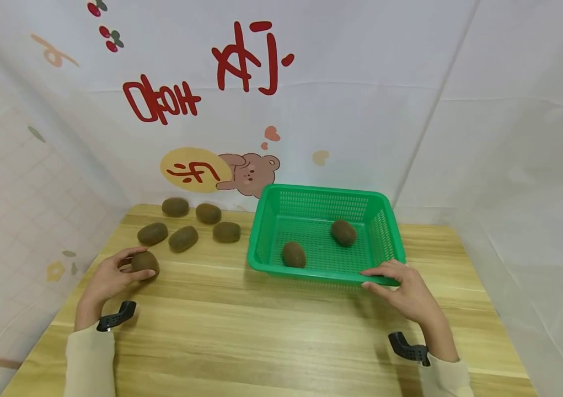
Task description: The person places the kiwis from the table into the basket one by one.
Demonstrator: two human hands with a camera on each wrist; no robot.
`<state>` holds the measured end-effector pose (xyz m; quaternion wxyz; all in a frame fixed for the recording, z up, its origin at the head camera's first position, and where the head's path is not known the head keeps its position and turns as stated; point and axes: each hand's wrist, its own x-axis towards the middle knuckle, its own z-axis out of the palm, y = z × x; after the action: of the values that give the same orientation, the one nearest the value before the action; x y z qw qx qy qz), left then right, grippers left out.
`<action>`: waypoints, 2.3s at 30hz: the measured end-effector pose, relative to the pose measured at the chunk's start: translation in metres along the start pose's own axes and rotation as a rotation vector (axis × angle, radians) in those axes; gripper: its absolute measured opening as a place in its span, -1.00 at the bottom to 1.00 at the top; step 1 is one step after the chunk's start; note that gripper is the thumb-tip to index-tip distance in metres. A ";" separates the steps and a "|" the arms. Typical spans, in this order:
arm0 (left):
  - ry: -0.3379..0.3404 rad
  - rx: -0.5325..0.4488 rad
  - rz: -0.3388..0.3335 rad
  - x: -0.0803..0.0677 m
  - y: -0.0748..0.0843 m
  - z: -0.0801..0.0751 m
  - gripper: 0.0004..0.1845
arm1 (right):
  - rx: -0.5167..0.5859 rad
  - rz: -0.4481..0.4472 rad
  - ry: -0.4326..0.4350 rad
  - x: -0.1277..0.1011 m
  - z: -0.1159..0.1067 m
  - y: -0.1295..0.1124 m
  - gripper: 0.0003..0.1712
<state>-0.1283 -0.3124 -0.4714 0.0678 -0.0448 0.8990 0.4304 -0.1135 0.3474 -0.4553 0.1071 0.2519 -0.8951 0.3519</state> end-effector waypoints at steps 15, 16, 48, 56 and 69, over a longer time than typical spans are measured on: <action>0.033 -0.050 0.086 0.006 0.019 0.014 -0.17 | -0.007 0.031 -0.008 0.000 0.001 0.001 -0.64; 0.038 -0.049 0.094 0.007 0.021 0.015 -0.18 | -0.006 0.032 -0.007 0.000 0.001 0.001 -0.64; 0.169 -0.252 0.245 0.026 0.067 0.075 -0.28 | 0.022 0.014 -0.003 0.001 0.001 -0.001 -0.59; 0.166 -0.276 0.294 0.032 0.091 0.085 -0.29 | 0.027 0.045 -0.016 0.001 0.000 -0.002 -0.67; 0.120 -0.299 0.419 0.044 0.127 0.102 -0.33 | 0.008 0.043 -0.012 0.001 0.001 0.002 -0.67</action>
<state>-0.1811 -0.1545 -0.4437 -0.0836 0.1072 0.8176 0.5596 -0.1154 0.3470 -0.4569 0.0933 0.2350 -0.8996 0.3560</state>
